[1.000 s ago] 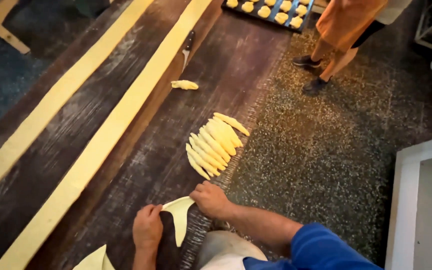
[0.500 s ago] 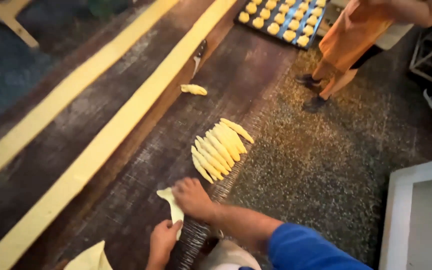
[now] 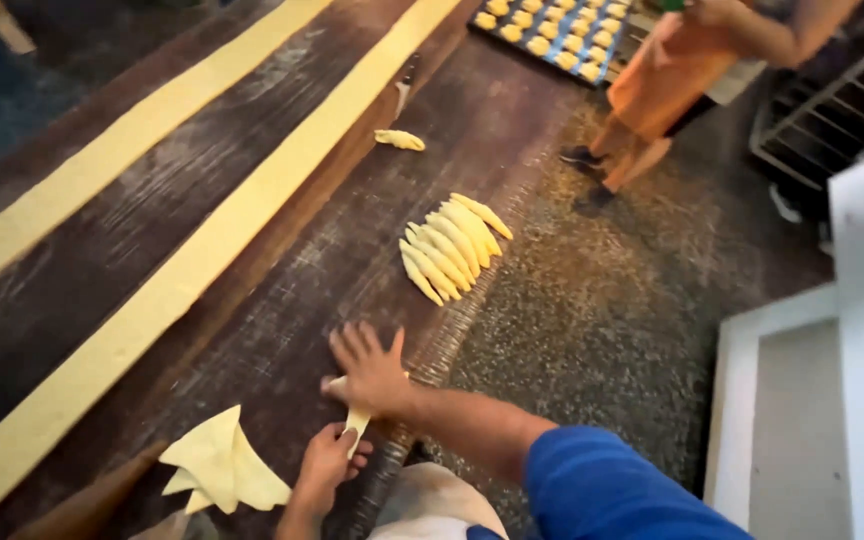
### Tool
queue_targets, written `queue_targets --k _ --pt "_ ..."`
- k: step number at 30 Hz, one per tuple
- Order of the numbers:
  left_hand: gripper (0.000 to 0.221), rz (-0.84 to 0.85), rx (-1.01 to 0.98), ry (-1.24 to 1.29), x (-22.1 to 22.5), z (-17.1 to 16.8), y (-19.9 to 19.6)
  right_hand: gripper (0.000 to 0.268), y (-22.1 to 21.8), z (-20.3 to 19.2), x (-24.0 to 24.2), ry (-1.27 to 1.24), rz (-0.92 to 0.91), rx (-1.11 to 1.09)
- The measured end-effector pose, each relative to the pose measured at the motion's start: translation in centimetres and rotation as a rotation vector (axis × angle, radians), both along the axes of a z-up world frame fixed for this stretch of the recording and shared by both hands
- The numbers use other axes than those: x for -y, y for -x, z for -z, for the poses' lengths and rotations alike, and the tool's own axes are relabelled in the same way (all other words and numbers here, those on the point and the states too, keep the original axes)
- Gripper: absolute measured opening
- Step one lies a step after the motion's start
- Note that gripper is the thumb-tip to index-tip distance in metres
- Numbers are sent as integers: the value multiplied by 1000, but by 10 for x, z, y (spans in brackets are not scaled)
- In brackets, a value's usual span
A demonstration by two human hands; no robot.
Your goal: Shaping dough into croissants, flattening dough with a rolling pin, and arranging them on a baking tray
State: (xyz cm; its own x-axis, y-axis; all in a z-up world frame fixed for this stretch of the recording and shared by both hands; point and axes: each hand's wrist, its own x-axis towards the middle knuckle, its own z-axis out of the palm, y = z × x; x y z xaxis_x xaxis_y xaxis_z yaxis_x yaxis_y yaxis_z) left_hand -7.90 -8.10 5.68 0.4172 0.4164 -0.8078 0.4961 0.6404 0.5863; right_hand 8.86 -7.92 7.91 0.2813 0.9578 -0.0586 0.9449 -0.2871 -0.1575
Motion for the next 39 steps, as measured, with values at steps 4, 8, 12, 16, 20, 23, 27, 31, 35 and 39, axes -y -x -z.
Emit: queue_targets --k 4,8,12,16,20,23,27,31,35,39 --pt "17 55 85 -71 19 17 37 89 25 -19 21 61 6 29" --pt "25 102 48 -89 46 62 90 88 49 -46 25 207 -59 -102" --pt "29 54 0 -96 67 54 108 87 44 -30 6 103 159 -56" --pt "39 151 -254 -90 60 27 111 86 126 -49 87 87 -179 -302" --pt "19 -59 -49 57 57 49 94 54 80 -21 86 -157 -312 -391" --pt "20 18 29 -199 18 6 35 20 -6 -24 28 24 -280 -533" --pt "30 11 -2 -472 -24 -13 -33 34 -76 8 -66 99 72 -418" --pt "40 -123 -10 -264 -27 9 -44 79 -44 47 -58 -279 51 89" --pt "34 -73 -126 -151 3 0 -16 87 -19 6 -32 -146 -211 -58" --pt "41 -90 -94 -156 10 -13 -9 85 -54 4 -85 -344 -304 156"
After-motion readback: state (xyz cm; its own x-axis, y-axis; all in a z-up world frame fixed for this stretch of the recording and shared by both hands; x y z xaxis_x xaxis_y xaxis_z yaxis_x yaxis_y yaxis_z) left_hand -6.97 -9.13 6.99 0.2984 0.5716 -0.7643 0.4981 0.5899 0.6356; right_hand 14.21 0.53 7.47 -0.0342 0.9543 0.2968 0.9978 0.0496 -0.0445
